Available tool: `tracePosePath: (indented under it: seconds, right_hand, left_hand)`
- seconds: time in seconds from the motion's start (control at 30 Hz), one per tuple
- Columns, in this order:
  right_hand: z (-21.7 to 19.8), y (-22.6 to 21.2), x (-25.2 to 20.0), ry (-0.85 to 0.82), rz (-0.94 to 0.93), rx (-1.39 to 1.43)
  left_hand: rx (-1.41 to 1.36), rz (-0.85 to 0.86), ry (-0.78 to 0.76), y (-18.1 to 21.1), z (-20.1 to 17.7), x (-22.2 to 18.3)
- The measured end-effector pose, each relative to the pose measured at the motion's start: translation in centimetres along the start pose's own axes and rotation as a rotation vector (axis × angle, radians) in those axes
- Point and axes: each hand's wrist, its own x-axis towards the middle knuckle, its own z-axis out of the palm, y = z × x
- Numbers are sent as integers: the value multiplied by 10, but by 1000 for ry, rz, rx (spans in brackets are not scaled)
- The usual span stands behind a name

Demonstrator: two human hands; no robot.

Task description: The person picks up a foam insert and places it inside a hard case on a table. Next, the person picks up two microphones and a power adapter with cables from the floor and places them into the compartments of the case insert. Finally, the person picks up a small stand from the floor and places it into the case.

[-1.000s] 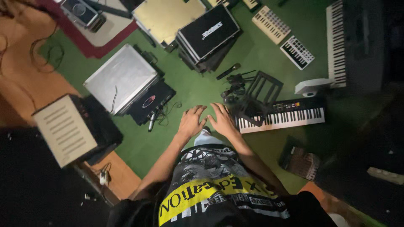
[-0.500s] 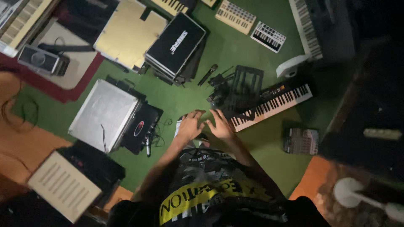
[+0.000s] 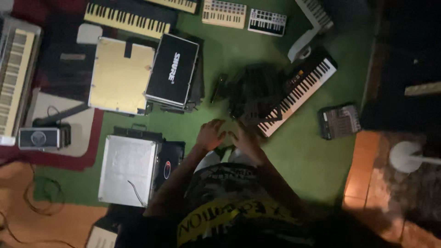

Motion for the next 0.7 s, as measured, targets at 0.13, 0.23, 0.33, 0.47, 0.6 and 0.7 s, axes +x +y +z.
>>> tracePosePath:
  seconds: [0.13,0.23,0.33,0.47,0.6,0.7]
  right_hand:
    - [-7,12,21,228,-130,-99]
    - [-23,29,35,187,-14,-105]
    - [-40,56,41,36,132,-22]
    - [-53,95,58,157,11,-6]
    - [-85,122,77,-5,61,-39]
    - [-98,140,94,22,-22,-112]
  left_hand:
    - [-104,12,-72,16,-16,38]
    - [-139,62,-25,29,-12,66]
    - [-130,70,-13,43,3,95]
    - [-139,-21,-108,59,15,134]
    - [-106,63,-72,64,37,170]
    - [-90,134,-1,62,49,195]
